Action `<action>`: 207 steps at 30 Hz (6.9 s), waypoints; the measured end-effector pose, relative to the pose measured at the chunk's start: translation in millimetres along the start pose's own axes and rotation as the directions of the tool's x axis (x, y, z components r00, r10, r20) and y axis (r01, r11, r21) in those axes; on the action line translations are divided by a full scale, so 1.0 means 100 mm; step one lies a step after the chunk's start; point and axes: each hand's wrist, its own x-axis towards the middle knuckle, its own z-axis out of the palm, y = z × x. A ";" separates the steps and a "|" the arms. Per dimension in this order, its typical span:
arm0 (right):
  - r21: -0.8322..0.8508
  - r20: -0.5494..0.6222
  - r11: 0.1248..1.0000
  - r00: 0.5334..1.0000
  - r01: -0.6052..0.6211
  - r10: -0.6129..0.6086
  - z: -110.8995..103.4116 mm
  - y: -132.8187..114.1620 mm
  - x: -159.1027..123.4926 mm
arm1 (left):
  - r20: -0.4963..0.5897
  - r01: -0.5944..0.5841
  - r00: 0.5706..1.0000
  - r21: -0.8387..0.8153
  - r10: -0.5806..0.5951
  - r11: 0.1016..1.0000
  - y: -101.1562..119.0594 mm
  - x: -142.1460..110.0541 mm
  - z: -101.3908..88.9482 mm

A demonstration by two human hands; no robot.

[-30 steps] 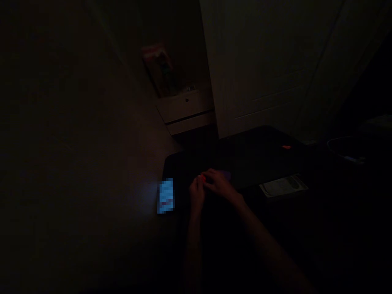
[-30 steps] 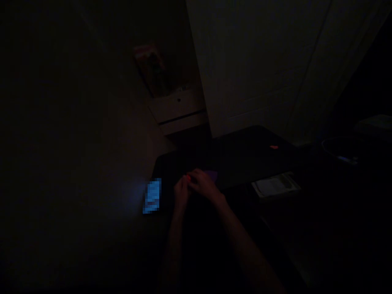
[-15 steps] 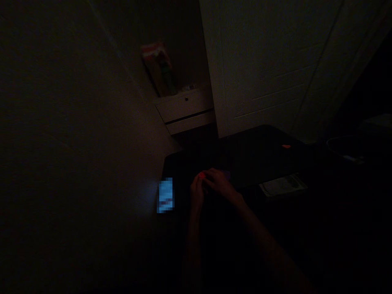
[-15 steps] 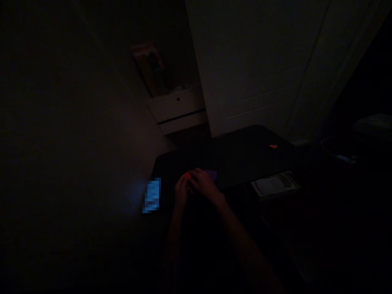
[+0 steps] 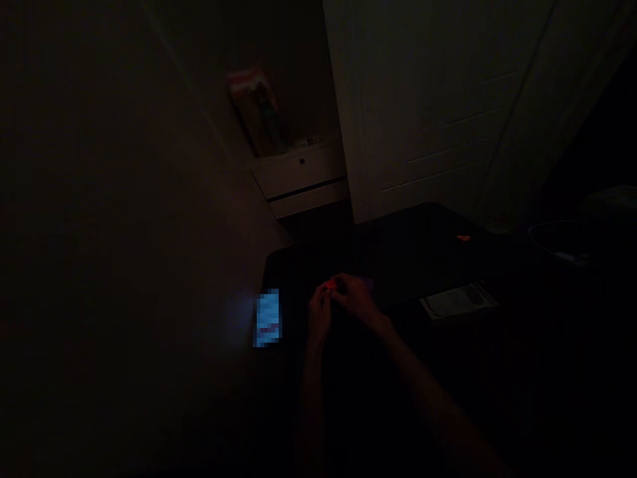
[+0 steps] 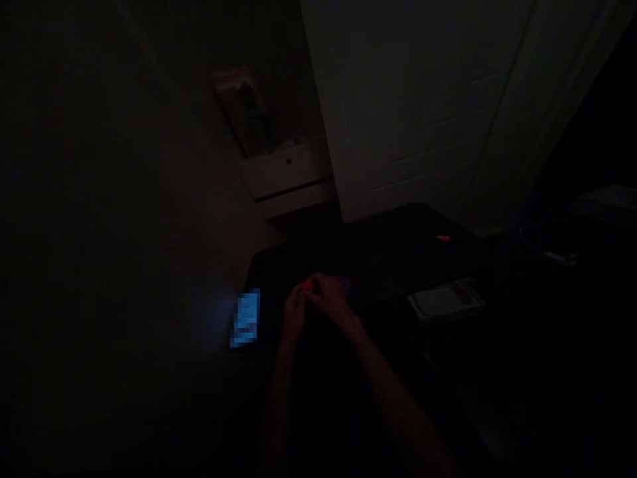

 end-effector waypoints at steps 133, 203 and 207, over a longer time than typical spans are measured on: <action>0.235 0.151 0.969 0.982 0.074 -0.112 -0.14 -0.11 -0.02 | -0.125 -0.026 0.992 0.014 0.027 1.000 -0.04 -0.05 -0.03; 0.174 -0.012 0.984 0.999 0.043 -0.042 -0.21 -0.04 0.00 | 0.067 -0.030 0.997 0.049 0.027 0.998 0.13 -0.12 -0.03; 0.212 0.003 0.975 0.997 0.071 -0.073 -0.18 0.00 0.01 | 0.049 -0.032 0.998 0.025 0.031 0.999 0.10 -0.11 -0.03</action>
